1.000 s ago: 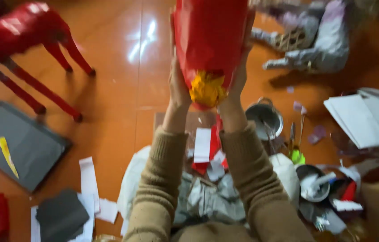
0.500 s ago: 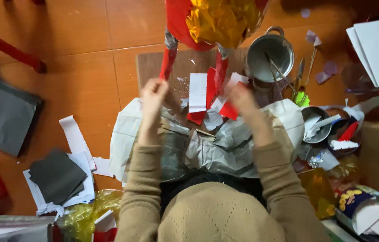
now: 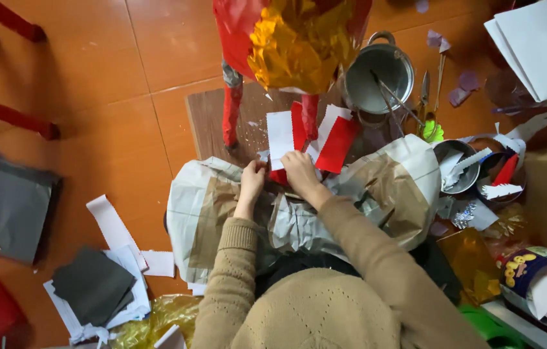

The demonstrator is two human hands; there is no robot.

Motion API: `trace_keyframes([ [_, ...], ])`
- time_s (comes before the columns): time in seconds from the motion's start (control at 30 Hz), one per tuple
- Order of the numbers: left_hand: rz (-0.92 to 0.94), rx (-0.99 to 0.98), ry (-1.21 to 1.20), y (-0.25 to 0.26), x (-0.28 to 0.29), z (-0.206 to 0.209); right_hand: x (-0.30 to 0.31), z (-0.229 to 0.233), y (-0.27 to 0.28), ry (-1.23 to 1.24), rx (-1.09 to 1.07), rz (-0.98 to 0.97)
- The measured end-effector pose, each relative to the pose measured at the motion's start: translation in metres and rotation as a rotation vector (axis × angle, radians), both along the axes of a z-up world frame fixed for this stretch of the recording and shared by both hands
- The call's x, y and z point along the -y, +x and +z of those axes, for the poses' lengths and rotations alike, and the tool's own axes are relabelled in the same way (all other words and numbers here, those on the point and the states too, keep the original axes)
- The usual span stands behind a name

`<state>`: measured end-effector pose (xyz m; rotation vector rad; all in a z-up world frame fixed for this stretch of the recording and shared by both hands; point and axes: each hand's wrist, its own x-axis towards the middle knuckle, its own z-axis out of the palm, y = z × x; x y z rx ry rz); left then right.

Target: Applying colored paper strips and adhesive to a large paper animal frame to create a craft figure.

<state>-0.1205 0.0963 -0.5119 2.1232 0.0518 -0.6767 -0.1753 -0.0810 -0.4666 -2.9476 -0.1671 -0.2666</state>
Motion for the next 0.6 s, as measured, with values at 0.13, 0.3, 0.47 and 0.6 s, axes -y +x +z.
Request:
trace_keyframes([
  [0.13, -0.033, 0.012, 0.054, 0.009, 0.008, -0.016, 0.034, 0.032, -0.017, 0.099, -0.021, -0.034],
  [0.3, -0.082, 0.068, 0.258, 0.003, 0.046, -0.001, 0.102, 0.158, -0.043, 0.243, 0.067, -0.279],
  [0.47, -0.168, 0.429, 0.717, -0.022, 0.08, 0.05, 0.108, 0.124, -0.044, 0.107, 0.343, -0.357],
  [0.6, -0.146, 0.383, 0.762, -0.023, 0.086, 0.045, 0.087, 0.064, -0.037, 0.075, 0.236, -0.297],
])
